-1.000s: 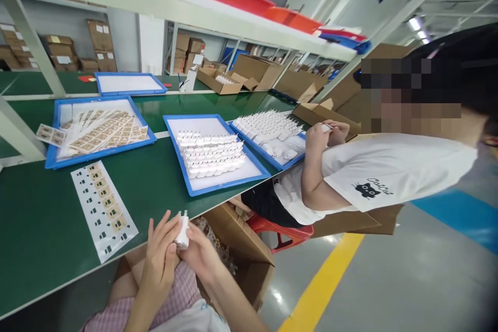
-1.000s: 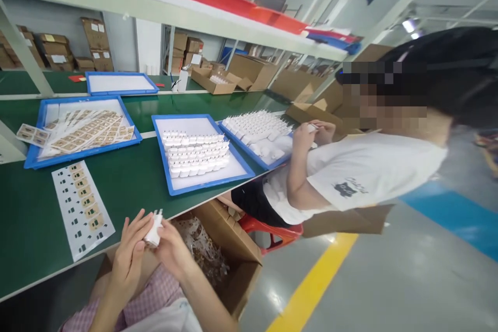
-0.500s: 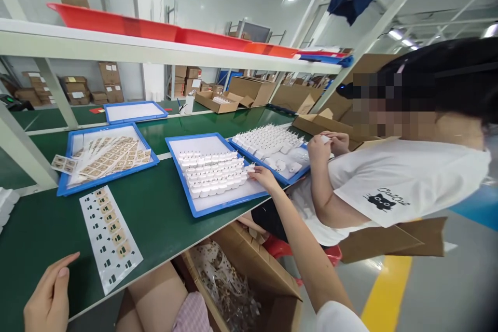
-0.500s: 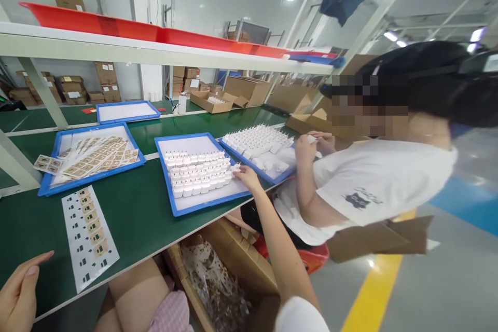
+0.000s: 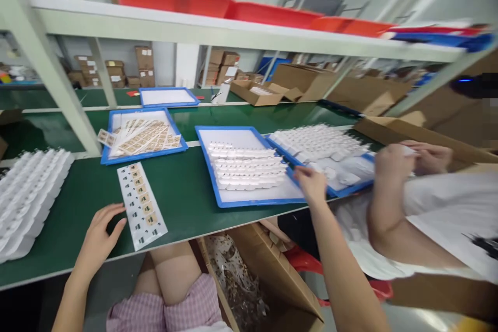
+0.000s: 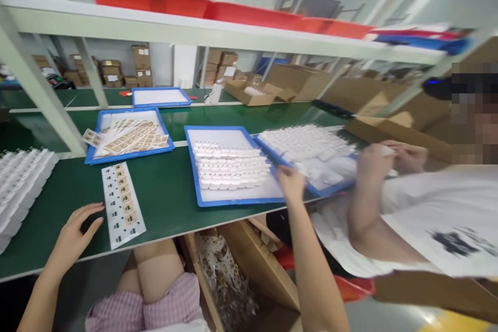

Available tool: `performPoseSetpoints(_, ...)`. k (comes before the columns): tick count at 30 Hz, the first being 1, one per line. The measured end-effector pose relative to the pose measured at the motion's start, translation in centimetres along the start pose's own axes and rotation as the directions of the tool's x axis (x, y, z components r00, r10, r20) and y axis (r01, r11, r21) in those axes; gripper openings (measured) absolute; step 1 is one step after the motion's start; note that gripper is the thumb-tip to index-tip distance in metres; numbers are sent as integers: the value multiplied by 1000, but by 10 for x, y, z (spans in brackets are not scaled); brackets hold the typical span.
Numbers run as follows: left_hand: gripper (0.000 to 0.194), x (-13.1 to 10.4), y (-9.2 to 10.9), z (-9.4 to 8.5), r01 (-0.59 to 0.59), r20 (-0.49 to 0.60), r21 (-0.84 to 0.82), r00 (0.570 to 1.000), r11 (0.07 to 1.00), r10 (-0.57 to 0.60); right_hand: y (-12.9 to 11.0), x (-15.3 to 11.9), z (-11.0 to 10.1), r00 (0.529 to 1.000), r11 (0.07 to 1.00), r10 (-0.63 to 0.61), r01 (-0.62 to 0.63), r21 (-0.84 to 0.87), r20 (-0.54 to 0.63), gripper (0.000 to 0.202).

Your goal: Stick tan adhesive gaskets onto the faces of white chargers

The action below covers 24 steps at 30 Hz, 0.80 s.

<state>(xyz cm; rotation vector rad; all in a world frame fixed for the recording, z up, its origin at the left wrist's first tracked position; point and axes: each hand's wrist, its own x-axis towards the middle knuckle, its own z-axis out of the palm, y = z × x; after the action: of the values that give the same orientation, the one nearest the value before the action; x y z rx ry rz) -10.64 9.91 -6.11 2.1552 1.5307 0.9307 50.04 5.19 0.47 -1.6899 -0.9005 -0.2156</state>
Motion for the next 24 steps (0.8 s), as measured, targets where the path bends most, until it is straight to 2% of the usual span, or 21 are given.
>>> performPoseSetpoints(3, 52, 19, 15, 1, -81, 235, 56, 970, 995, 65, -25, -21, 4, 989, 999, 0, 8, 52, -148, 32)
performPoseSetpoints(4, 56, 25, 20, 3, -99, 304, 83, 950, 992, 70, -38, -35, 10, 989, 996, -24, 37, 84, -146, 33)
performPoseSetpoints(5, 59, 31, 24, 5, -111, 361, 115, 930, 987, 63, -53, -52, 17, 993, 990, -59, 72, 119, -102, 31)
performPoseSetpoints(6, 62, 35, 27, 8, -119, 404, 135, 913, 984, 55, -70, -72, 27, 992, 979, -123, 121, 166, 2, 27)
performPoseSetpoints(7, 63, 37, 30, 11, -129, 439, 145, 897, 981, 53, -88, -94, 38, 965, 961, -205, 166, 222, 165, 22)
performPoseSetpoints(8, 62, 38, 32, 13, -138, 452, 151, 890, 979, 55, -107, -117, 51, 898, 935, -302, 215, 281, 320, 17)
performPoseSetpoints(9, 61, 37, 33, 14, -144, 455, 154, 889, 978, 59, -126, -140, 64, 734, 881, -452, 281, 381, 506, 18)
performPoseSetpoints(10, 59, 35, 34, 15, -146, 448, 156, 892, 977, 62, -143, -161, 77, 568, 826, -558, 312, 468, 605, 20)
performPoseSetpoints(11, 57, 32, 34, 15, -142, 433, 160, 899, 977, 60, -158, -180, 90, 432, 790, -612, 322, 521, 662, 23)
performPoseSetpoints(12, 55, 29, 35, 15, -136, 415, 164, 908, 977, 56, -170, -196, 103, 336, 777, -628, 322, 541, 702, 26)
performPoseSetpoints(13, 55, 26, 36, 15, -136, 401, 165, 914, 977, 60, -179, -210, 115, 280, 780, -620, 325, 535, 733, 28)
performPoseSetpoints(14, 55, 24, 36, 14, -148, 394, 159, 916, 976, 75, -185, -221, 126, 248, 788, -604, 331, 519, 758, 30)
performPoseSetpoints(16, 55, 21, 38, 14, -197, 398, 132, 908, 971, 130, -189, -237, 142, 230, 804, -573, 346, 484, 787, 33)
performPoseSetpoints(18, 58, 21, 39, 15, -237, 420, 105, 891, 966, 173, -186, -245, 152, 231, 810, -559, 358, 465, 796, 33)
performPoseSetpoints(21, 63, 22, 37, 17, -228, 434, 104, 886, 968, 162, -180, -249, 159, 244, 822, -538, 362, 439, 807, 30)
performPoseSetpoints(24, 57, 22, 35, 20, -216, 428, 108, 891, 970, 151, -177, -248, 162, 251, 831, -523, 361, 423, 814, 25)
